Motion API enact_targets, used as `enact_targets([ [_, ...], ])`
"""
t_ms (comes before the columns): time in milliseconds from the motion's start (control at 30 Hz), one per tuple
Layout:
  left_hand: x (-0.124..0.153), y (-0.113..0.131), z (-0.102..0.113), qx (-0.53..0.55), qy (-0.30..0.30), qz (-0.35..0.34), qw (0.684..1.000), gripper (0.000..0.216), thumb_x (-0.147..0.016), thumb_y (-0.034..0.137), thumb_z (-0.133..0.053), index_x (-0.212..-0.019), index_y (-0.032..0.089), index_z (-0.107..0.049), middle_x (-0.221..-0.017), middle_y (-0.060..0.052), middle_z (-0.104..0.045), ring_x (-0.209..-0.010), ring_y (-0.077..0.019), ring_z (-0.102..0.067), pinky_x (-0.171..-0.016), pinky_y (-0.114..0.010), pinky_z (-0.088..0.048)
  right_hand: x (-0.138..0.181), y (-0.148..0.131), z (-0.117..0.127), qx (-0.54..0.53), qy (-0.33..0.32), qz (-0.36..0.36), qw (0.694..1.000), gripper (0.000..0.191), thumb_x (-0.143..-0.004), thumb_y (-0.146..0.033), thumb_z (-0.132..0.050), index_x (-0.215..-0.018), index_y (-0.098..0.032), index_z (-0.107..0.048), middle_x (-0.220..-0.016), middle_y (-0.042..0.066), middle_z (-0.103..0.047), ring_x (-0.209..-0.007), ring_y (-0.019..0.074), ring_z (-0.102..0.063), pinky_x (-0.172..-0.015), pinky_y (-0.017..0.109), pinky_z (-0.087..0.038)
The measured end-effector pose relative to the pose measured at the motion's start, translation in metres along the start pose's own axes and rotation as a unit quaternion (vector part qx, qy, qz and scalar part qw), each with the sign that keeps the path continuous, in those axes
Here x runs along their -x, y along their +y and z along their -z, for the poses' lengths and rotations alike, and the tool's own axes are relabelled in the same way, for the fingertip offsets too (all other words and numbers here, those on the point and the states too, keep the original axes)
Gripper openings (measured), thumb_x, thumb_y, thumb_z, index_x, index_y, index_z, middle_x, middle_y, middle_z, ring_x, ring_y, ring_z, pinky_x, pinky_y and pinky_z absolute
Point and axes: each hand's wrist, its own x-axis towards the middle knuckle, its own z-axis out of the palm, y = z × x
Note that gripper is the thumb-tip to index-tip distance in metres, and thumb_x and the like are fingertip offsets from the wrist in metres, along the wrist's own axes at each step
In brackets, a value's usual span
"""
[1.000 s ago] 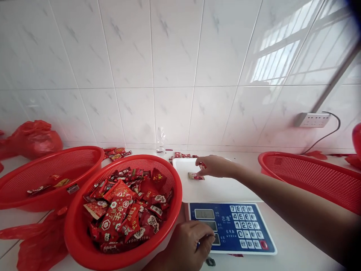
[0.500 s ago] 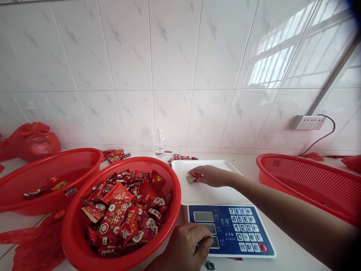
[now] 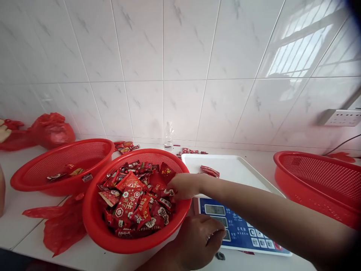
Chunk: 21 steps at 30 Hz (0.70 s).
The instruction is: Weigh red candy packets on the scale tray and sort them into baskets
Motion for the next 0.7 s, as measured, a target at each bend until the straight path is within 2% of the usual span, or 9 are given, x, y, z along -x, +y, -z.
enact_targets([
  [100, 0.0, -0.001, -0.001, -0.005, 0.008, -0.013, 1.0, 0.015, -0.085, 0.018, -0.049, -0.085, 0.017, -0.064, -0.077, -0.003, -0.066, -0.066, -0.0121, -0.059, -0.063, -0.019, -0.046, -0.029, -0.008, -0.008, 0.029, -0.061, -0.039, 0.997, 0.032, -0.066, -0.034, -0.07, -0.091, -0.014, -0.072, -0.075, 0.011, -0.07, -0.072, 0.0304, -0.065, -0.062, 0.036, -0.049],
  [167, 0.0, -0.002, -0.002, -0.011, 0.01, -0.018, 1.0, 0.015, -0.085, 0.017, -0.049, -0.084, 0.018, -0.064, -0.076, -0.003, -0.066, -0.067, -0.0127, -0.059, -0.064, -0.02, -0.045, -0.042, -0.011, -0.016, 0.048, -0.06, -0.064, 0.995, 0.04, -0.065, -0.032, -0.071, -0.102, -0.014, -0.069, -0.079, 0.014, -0.071, -0.076, 0.0342, -0.065, -0.063, 0.04, -0.05],
  [233, 0.001, -0.003, -0.002, -0.019, 0.006, -0.018, 1.0, 0.015, -0.085, 0.017, -0.048, -0.084, 0.018, -0.063, -0.075, -0.003, -0.066, -0.068, -0.0133, -0.059, -0.065, -0.022, -0.045, -0.048, -0.012, -0.022, 0.061, -0.038, -0.074, 0.995, 0.06, -0.064, -0.024, -0.072, -0.121, -0.014, -0.057, -0.092, 0.018, -0.07, -0.085, 0.0371, -0.064, -0.067, 0.041, -0.05],
  [300, 0.001, -0.004, -0.003, -0.024, 0.003, -0.018, 1.0, 0.015, -0.086, 0.018, -0.049, -0.083, 0.018, -0.063, -0.074, -0.003, -0.066, -0.067, -0.0133, -0.059, -0.065, -0.022, -0.045, -0.049, -0.011, -0.026, 0.065, -0.015, -0.07, 0.995, 0.073, -0.063, -0.016, -0.07, -0.132, -0.012, -0.046, -0.1, 0.021, -0.067, -0.09, 0.0378, -0.063, -0.068, 0.042, -0.05],
  [500, 0.002, -0.005, -0.004, -0.03, -0.003, -0.039, 0.999, 0.017, -0.088, 0.02, -0.047, -0.087, 0.018, -0.064, -0.076, -0.003, -0.066, -0.068, -0.0129, -0.059, -0.064, -0.02, -0.044, -0.049, 0.0, -0.028, 0.033, 0.067, -0.037, 0.997, 0.053, -0.073, -0.013, -0.056, -0.125, -0.014, -0.047, -0.102, 0.018, -0.066, -0.089, 0.0327, -0.064, -0.065, 0.038, -0.05],
  [633, 0.001, -0.004, -0.003, -0.04, -0.005, -0.044, 0.998, 0.017, -0.088, 0.02, -0.047, -0.086, 0.017, -0.064, -0.075, -0.003, -0.066, -0.067, -0.0129, -0.059, -0.064, -0.02, -0.045, -0.048, 0.004, -0.028, -0.008, 0.116, -0.026, 0.993, 0.032, -0.079, -0.02, -0.049, -0.11, -0.016, -0.057, -0.1, 0.015, -0.067, -0.092, 0.0313, -0.063, -0.069, 0.038, -0.049],
  [700, 0.001, -0.004, -0.003, -0.039, -0.006, -0.044, 0.998, 0.018, -0.088, 0.019, -0.046, -0.086, 0.017, -0.064, -0.076, -0.002, -0.066, -0.067, -0.0127, -0.059, -0.064, -0.02, -0.045, -0.048, 0.006, -0.026, -0.034, 0.129, -0.015, 0.991, 0.029, -0.081, -0.021, -0.047, -0.107, -0.016, -0.059, -0.101, 0.013, -0.067, -0.094, 0.0292, -0.062, -0.073, 0.036, -0.048],
])
